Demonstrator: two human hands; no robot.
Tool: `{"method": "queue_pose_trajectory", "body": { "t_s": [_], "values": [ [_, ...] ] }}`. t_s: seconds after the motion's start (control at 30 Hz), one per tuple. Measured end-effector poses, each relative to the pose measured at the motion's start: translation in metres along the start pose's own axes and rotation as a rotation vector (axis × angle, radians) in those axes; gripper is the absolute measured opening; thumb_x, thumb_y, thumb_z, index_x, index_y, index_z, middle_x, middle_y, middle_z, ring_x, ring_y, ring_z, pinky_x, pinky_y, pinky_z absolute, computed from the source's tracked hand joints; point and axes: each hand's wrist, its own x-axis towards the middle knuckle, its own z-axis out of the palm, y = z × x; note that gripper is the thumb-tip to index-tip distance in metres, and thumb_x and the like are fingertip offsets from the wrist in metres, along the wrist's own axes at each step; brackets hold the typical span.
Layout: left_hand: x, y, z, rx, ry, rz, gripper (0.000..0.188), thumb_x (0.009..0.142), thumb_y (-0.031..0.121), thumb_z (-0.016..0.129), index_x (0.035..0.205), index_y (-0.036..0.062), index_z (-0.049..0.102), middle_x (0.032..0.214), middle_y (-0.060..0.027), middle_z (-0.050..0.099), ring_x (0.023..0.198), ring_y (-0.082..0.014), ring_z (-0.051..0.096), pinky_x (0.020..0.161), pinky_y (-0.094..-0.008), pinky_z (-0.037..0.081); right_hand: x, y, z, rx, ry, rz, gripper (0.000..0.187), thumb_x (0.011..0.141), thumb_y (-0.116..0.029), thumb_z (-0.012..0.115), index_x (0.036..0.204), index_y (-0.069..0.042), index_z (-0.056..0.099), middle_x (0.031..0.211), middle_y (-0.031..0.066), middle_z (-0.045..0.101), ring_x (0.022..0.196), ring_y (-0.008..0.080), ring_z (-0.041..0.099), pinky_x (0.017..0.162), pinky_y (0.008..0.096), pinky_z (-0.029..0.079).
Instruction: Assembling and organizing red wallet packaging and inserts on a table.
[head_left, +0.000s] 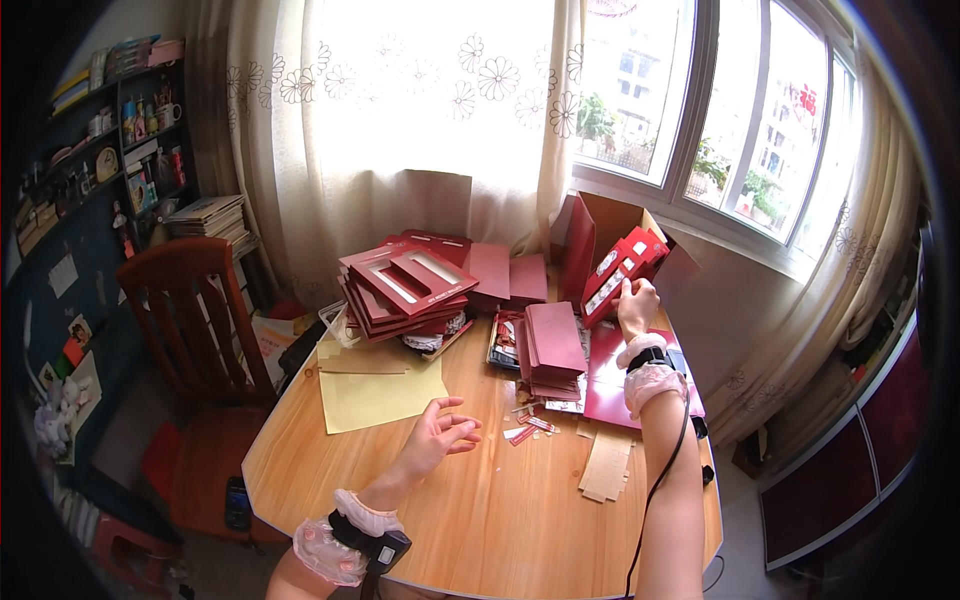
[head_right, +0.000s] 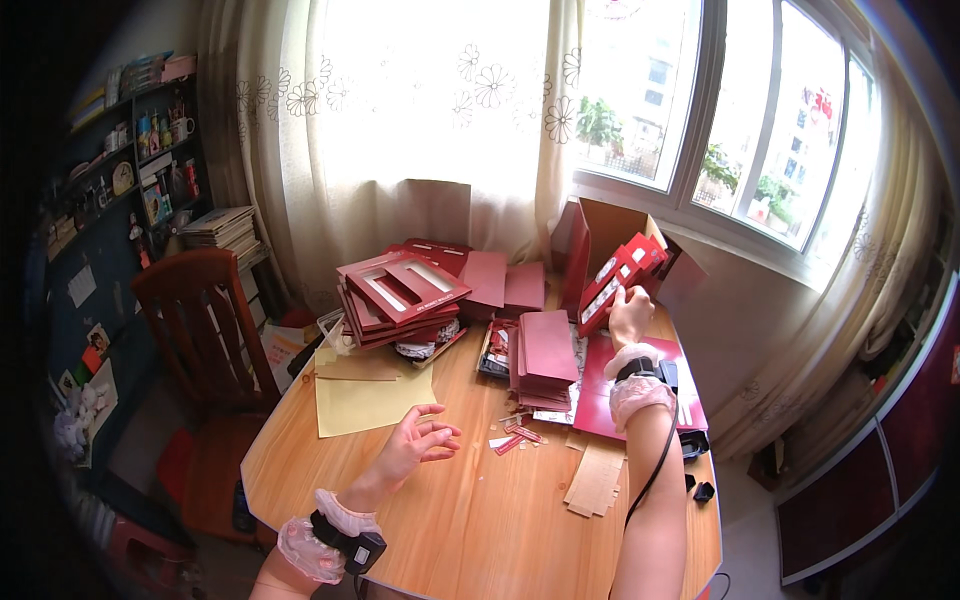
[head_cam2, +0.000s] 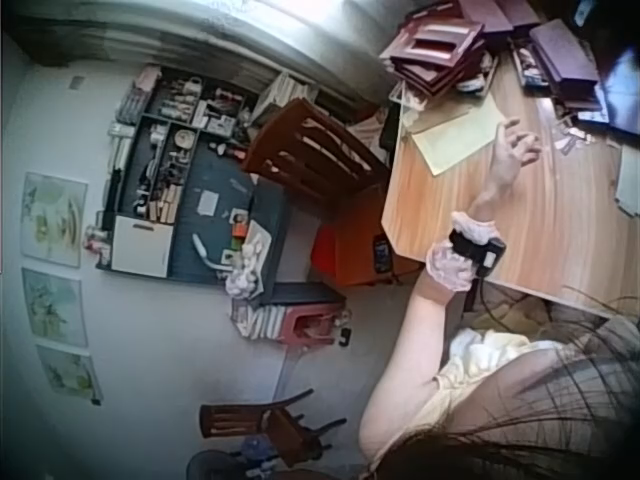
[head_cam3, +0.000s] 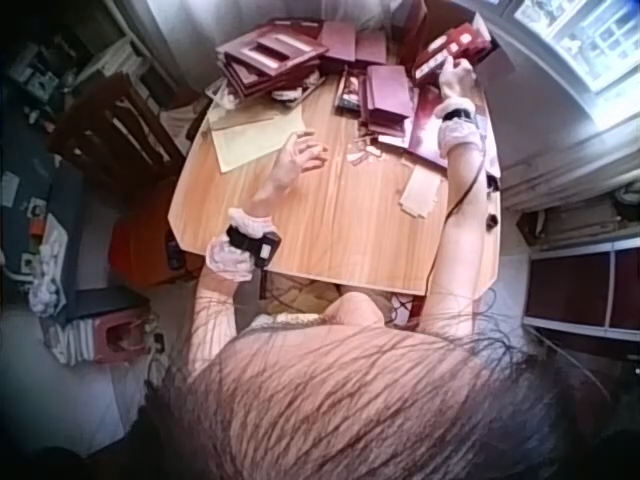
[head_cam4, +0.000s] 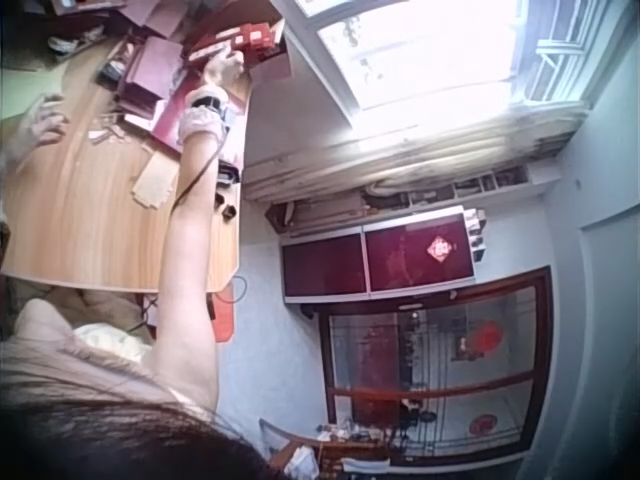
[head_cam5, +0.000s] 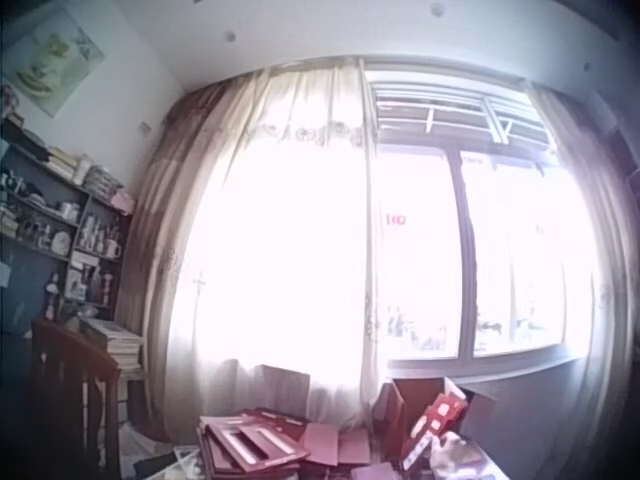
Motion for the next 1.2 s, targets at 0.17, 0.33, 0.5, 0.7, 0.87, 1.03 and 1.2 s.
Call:
{"method": "queue_pose_trajectory", "body": {
  "t_s": [0.17, 0.33, 0.5, 0.7, 0.87, 1.03, 1.2],
  "values": [
    [-0.001, 0.001, -0.001, 0.007, 0.009, -0.001, 0.049, 0.1, 0.012, 0.063, 0.14, 0.0036, 0.035, 0.119, -0.0156, 0.065, 0.099, -0.02, 0.07, 0.087, -0.0336, 0.059, -0.005, -0.004, -0.005, -0.051, -0.125, 0.166, 0.031, 0.093, -0.035, 0.069, 0.086, -0.004, 0.07, 0.075, 0.0167, 0.074, 0.07, 0.0307, 0.075, 0.076, 0.0421, 0.059],
    [-0.001, 0.005, 0.004, 0.003, 0.026, 0.006, 0.05, 0.1, 0.011, 0.063, 0.141, 0.0036, 0.034, 0.12, -0.0159, 0.064, 0.1, -0.0203, 0.069, 0.088, -0.0341, 0.059, -0.016, -0.027, -0.015, -0.143, 0.134, -0.028, 0.031, 0.092, -0.035, 0.069, 0.08, -0.006, 0.066, 0.078, 0.0169, 0.073, 0.08, 0.0371, 0.073, 0.074, 0.0498, 0.054],
    [0.0, 0.002, 0.001, -0.036, 0.11, 0.075, 0.052, 0.099, 0.01, 0.062, 0.141, 0.0031, 0.033, 0.123, -0.0164, 0.06, 0.1, -0.0212, 0.067, 0.086, -0.0348, 0.059, -0.071, -0.093, 0.018, 0.497, -0.474, -0.31, 0.017, 0.093, -0.015, 0.069, 0.096, 0.001, 0.072, 0.075, 0.0111, 0.072, 0.067, 0.0131, 0.065, 0.061, 0.0311, 0.051],
    [0.003, 0.0, -0.004, -0.05, 0.32, 0.179, 0.05, 0.097, 0.007, 0.062, 0.141, 0.0065, 0.037, 0.121, -0.0127, 0.059, 0.096, -0.0192, 0.066, 0.084, -0.0345, 0.059, -0.167, -0.151, 0.055, 0.78, -1.218, -0.079, 0.046, 0.1, -0.015, 0.065, 0.144, -0.012, 0.052, 0.11, 0.0069, 0.069, 0.101, 0.0142, 0.066, 0.083, 0.0289, 0.055],
    [0.004, 0.004, -0.005, -0.08, 0.363, 0.192, 0.051, 0.095, 0.006, 0.062, 0.14, 0.0056, 0.038, 0.121, -0.0112, 0.059, 0.094, -0.0187, 0.066, 0.081, -0.0342, 0.059, -0.202, -0.173, 0.086, 1.109, -1.406, 0.427, 0.051, 0.101, -0.009, 0.06, 0.149, -0.017, 0.046, 0.119, 0.0078, 0.061, 0.11, 0.0183, 0.064, 0.091, 0.032, 0.054],
    [0.0, 0.01, 0.001, -0.081, 0.376, 0.219, 0.049, 0.095, 0.006, 0.062, 0.139, 0.005, 0.04, 0.12, -0.0109, 0.059, 0.095, -0.0185, 0.065, 0.081, -0.0338, 0.059, -0.205, -0.172, 0.105, 1.216, -1.368, 0.504, 0.054, 0.099, -0.001, 0.056, 0.15, -0.011, 0.046, 0.126, 0.0098, 0.055, 0.114, 0.0203, 0.061, 0.093, 0.0355, 0.053],
    [0.005, 0.005, -0.003, -0.067, 0.402, 0.255, 0.042, 0.1, 0.014, 0.059, 0.137, 0.0048, 0.043, 0.121, -0.0114, 0.059, 0.098, -0.0191, 0.065, 0.082, -0.0344, 0.058, -0.2, -0.17, 0.087, 1.198, -1.36, 0.478, 0.063, 0.091, 0.01, 0.05, 0.153, -0.002, 0.042, 0.145, 0.0093, 0.048, 0.135, 0.0226, 0.049, 0.098, 0.0348, 0.048]
  ]
}}
